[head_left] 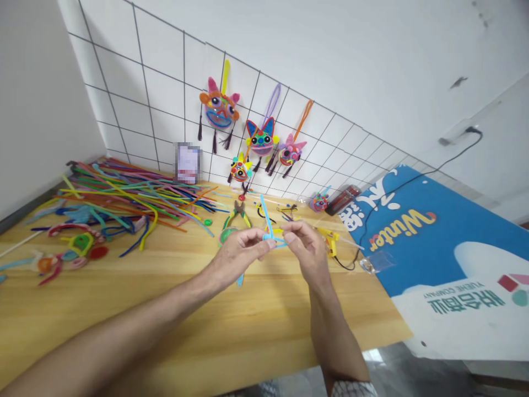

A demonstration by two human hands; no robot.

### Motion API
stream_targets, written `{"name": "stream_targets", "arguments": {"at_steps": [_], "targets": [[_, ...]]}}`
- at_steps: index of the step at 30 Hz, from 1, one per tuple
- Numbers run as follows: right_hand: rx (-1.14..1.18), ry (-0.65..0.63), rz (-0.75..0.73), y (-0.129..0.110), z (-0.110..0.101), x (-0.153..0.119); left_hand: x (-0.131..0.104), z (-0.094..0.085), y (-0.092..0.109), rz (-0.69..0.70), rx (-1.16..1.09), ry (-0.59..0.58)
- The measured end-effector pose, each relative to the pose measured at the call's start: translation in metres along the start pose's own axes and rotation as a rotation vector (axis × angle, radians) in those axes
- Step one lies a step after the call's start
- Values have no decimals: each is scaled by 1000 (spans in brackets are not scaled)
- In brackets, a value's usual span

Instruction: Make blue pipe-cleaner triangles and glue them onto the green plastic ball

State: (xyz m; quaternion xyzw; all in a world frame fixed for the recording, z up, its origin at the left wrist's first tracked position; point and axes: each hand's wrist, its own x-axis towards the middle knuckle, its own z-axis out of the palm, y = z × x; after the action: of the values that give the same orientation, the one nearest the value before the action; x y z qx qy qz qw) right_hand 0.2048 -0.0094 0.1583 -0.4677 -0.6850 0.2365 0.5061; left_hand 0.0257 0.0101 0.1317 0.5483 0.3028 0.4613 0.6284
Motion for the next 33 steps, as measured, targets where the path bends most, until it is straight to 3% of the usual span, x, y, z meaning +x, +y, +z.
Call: {"name": "stream_targets", "arguments": {"at_steps": [5, 12, 33], "targets": [[-10, -98, 21, 3, 4, 1, -1, 2, -8, -5, 82, -97], [178, -52, 186, 4, 5, 3, -1, 3, -3, -45, 124, -78], [158, -135, 191, 13, -3, 1, 3, 0, -12, -125, 48, -163]]}}
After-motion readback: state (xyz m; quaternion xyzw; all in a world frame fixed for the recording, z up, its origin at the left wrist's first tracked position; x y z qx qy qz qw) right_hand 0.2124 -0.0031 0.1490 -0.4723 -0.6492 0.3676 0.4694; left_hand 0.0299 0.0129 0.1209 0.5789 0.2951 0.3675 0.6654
